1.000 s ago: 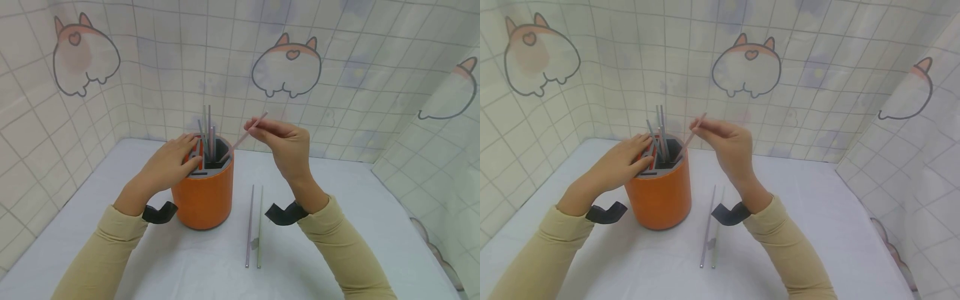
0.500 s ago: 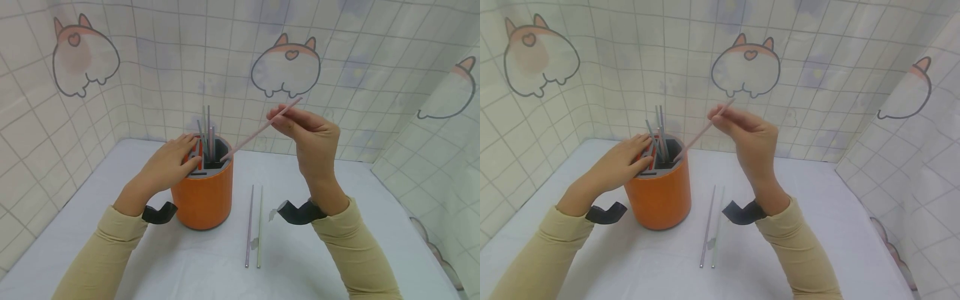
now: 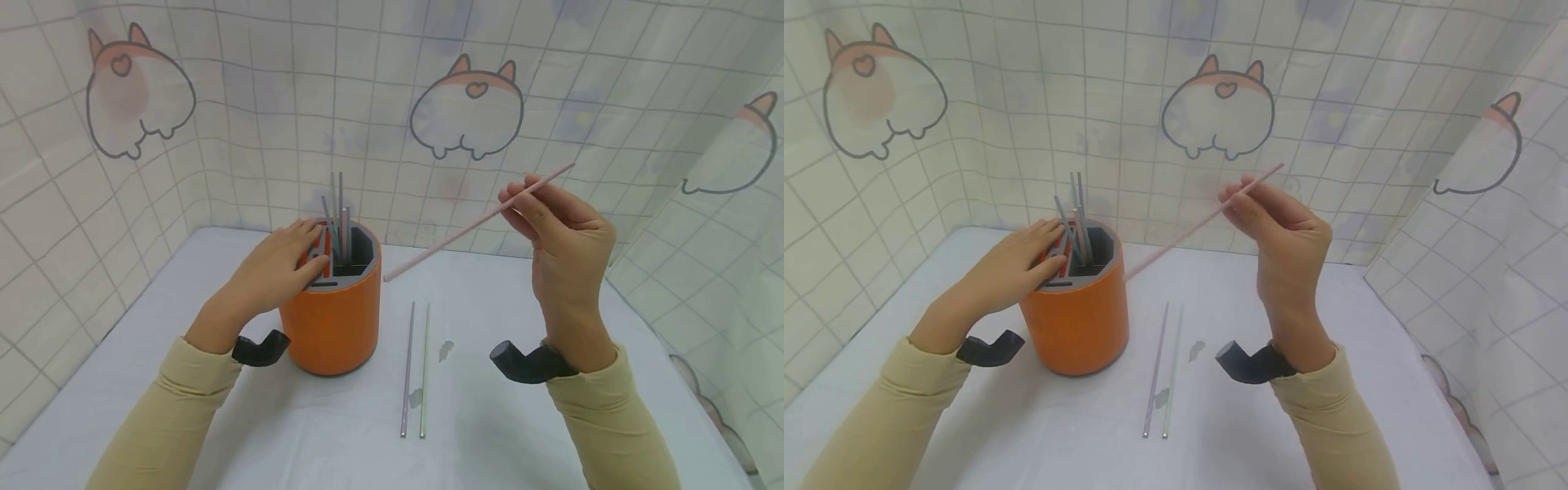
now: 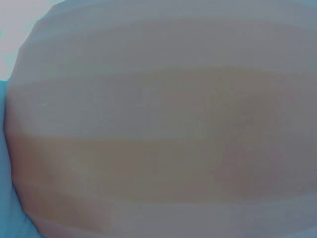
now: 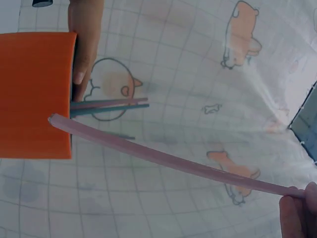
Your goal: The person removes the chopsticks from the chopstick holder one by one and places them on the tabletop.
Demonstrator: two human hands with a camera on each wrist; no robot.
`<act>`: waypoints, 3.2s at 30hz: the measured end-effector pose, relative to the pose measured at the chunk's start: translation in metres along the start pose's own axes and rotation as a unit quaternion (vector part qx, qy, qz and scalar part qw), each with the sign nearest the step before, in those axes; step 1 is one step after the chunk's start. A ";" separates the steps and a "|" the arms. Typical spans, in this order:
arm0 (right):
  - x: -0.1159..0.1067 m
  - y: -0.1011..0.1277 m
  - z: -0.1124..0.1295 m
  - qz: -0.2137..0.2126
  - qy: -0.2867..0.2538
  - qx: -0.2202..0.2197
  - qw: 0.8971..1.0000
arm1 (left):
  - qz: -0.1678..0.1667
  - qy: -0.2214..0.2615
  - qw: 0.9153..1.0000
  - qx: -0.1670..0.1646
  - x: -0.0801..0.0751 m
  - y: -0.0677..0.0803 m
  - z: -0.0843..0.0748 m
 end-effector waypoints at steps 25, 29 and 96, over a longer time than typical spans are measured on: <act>-0.103 0.041 -0.141 0.110 0.252 0.444 0.853 | -0.005 0.003 1.000 0.001 -0.002 0.002 0.001; -0.115 0.050 -0.163 0.099 0.283 0.470 0.830 | -0.005 0.004 1.000 0.000 -0.002 0.002 0.001; 0.052 0.001 -0.159 0.226 0.306 0.272 0.884 | -0.009 0.012 1.000 0.003 -0.002 0.002 0.001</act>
Point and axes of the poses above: each hand's wrist, its own y-axis away from the middle knuckle, its own x-axis out of the palm, z = x × y, the point moved 6 cm from there along -y, towards the middle knuckle, and after that the axes turned 3 degrees about x, right-handed, at the moved point
